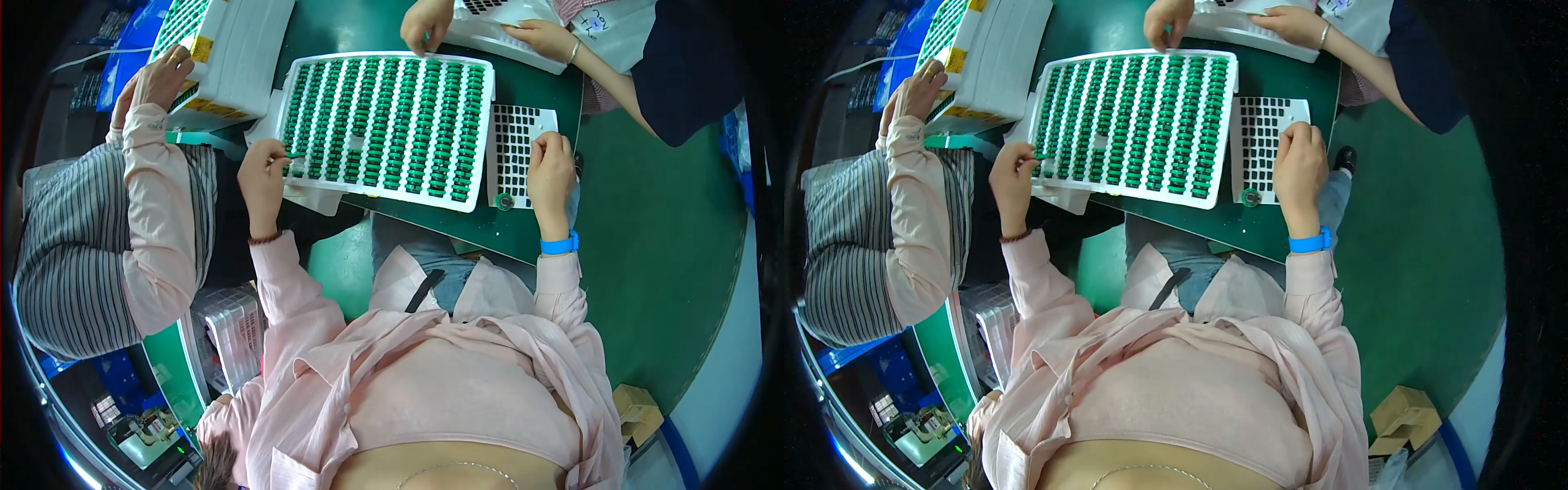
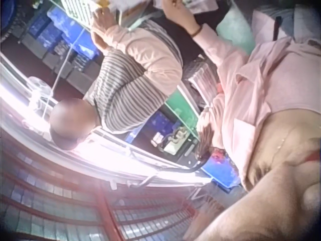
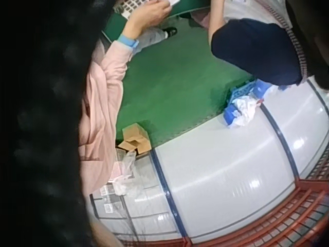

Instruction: Sorting and placing small green plastic components into a compartmentalized tray.

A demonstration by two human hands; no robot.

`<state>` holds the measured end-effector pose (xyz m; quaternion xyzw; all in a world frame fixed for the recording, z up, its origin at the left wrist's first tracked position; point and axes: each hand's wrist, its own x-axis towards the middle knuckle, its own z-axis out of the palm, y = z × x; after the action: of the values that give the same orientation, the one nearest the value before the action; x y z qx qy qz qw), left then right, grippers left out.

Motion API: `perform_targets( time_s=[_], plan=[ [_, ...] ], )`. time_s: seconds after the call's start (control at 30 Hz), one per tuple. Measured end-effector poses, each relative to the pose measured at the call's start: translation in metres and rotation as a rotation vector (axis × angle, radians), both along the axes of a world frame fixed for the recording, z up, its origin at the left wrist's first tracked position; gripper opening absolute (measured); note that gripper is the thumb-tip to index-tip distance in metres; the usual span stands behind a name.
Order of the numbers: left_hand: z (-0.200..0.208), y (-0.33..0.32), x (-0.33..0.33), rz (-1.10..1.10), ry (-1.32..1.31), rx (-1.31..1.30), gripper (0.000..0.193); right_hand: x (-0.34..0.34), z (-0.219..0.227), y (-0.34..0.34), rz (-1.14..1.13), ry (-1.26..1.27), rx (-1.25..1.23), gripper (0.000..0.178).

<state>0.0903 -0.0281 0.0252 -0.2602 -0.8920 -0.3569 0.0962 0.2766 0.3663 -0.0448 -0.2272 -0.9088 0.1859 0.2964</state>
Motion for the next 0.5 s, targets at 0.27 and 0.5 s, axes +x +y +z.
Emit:
perform_targets(
  time_s=[0.27, 0.5],
  plan=[
    [0.001, 0.106, 0.121, 0.021, -1.035, 1.152, 0.014, 0.023, 0.069, -0.069, 0.36, 0.09, -0.991, 0.003],
    [-0.003, 0.173, 0.159, -0.061, -1.126, 1.181, 0.013, 0.029, 0.084, -0.099, 0.46, 0.106, -1.333, 0.003]
  ],
)
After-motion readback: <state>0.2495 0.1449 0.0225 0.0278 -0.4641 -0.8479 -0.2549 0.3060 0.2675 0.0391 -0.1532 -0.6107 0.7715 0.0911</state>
